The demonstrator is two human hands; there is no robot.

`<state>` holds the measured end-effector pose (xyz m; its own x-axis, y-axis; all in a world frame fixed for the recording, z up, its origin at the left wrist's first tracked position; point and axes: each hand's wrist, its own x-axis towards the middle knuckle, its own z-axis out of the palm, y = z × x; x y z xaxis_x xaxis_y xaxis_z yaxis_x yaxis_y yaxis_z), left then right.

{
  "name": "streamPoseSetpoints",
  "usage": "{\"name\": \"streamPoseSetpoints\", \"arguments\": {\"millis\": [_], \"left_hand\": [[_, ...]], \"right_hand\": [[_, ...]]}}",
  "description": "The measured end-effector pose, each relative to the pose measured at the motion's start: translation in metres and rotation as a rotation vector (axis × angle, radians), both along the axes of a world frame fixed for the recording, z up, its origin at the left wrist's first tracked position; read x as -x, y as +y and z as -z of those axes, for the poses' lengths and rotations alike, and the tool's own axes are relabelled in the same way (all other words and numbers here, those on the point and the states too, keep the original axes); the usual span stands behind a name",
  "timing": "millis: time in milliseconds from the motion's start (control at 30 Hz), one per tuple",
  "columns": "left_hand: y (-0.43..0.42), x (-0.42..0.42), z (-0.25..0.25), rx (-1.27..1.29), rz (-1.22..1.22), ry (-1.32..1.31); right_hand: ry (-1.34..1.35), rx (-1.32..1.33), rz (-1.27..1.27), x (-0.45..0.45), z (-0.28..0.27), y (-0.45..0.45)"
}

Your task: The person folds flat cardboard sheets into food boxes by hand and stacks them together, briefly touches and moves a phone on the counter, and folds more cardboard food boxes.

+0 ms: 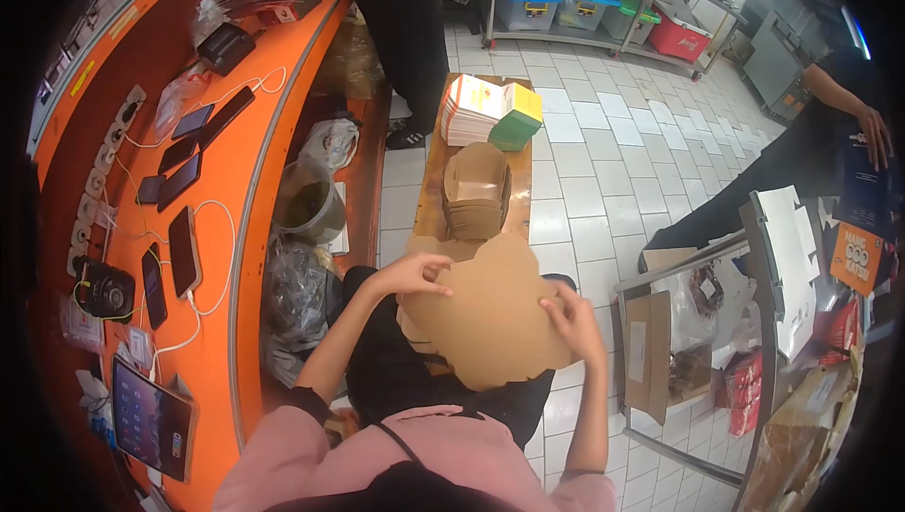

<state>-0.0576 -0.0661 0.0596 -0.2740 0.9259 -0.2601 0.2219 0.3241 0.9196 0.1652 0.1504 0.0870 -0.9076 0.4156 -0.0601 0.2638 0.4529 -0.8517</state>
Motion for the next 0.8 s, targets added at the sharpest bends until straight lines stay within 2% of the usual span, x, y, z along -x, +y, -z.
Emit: {"name": "streamPoseSetpoints", "arguments": {"millis": [33,67,100,133,167,233,267,333,467,533,567,633,667,733,767,800], "left_hand": [[0.003,-0.001,0.000,-0.027,0.086,-0.157],[0.006,-0.004,-0.001,-0.030,0.089,-0.153],[0.007,-0.007,-0.002,-0.123,0.015,-0.268],[0.006,-0.011,-0.004,-0.213,-0.062,-0.386],[0.006,-0.015,-0.008,-0.212,-0.067,-0.389],[0.003,-0.022,-0.020,-0.203,-0.236,-0.409],[0.002,-0.024,-0.023,-0.204,-0.246,-0.409],[-0.002,-0.027,-0.029,-0.218,-0.295,-0.398],[-0.013,-0.029,-0.034,-0.298,-0.351,-0.381],[-0.022,-0.029,-0.043,-0.339,-0.312,-0.386],[-0.026,-0.027,-0.044,-0.341,-0.315,-0.384],[-0.028,-0.027,-0.044,-0.206,-0.276,-0.189],[-0.027,-0.030,-0.047,-0.207,-0.270,-0.193],[-0.026,-0.035,-0.055,-0.120,-0.320,0.079],[-0.025,-0.039,-0.055,-0.122,-0.319,0.079],[-0.022,-0.045,-0.053,-0.244,-0.437,0.201]], "right_hand": [[0.005,-0.005,0.005,0.003,-0.016,0.004],[-0.048,-0.131,0.057,0.007,-0.037,0.006],[-0.103,-0.255,0.107,0.010,-0.048,0.006],[-0.009,-0.268,0.182,0.014,-0.034,0.011],[-0.012,-0.266,0.177,0.021,-0.039,0.007],[0.348,-0.773,0.249,0.043,-0.053,-0.018],[0.339,-0.614,0.160,0.049,-0.049,-0.029],[0.369,-0.458,-0.112,0.067,-0.054,-0.060],[0.409,-0.474,-0.152,0.088,-0.035,-0.086],[0.421,-0.294,-0.172,0.087,-0.039,-0.091],[0.423,-0.296,-0.176,0.086,-0.042,-0.093],[0.171,-0.120,-0.152,0.080,-0.047,-0.094],[0.167,-0.122,-0.146,0.079,-0.044,-0.093],[0.231,-0.065,-0.105,0.078,-0.035,-0.091],[0.231,-0.068,-0.105,0.077,-0.036,-0.090],[0.233,-0.098,-0.064,0.076,-0.037,-0.087]]}}
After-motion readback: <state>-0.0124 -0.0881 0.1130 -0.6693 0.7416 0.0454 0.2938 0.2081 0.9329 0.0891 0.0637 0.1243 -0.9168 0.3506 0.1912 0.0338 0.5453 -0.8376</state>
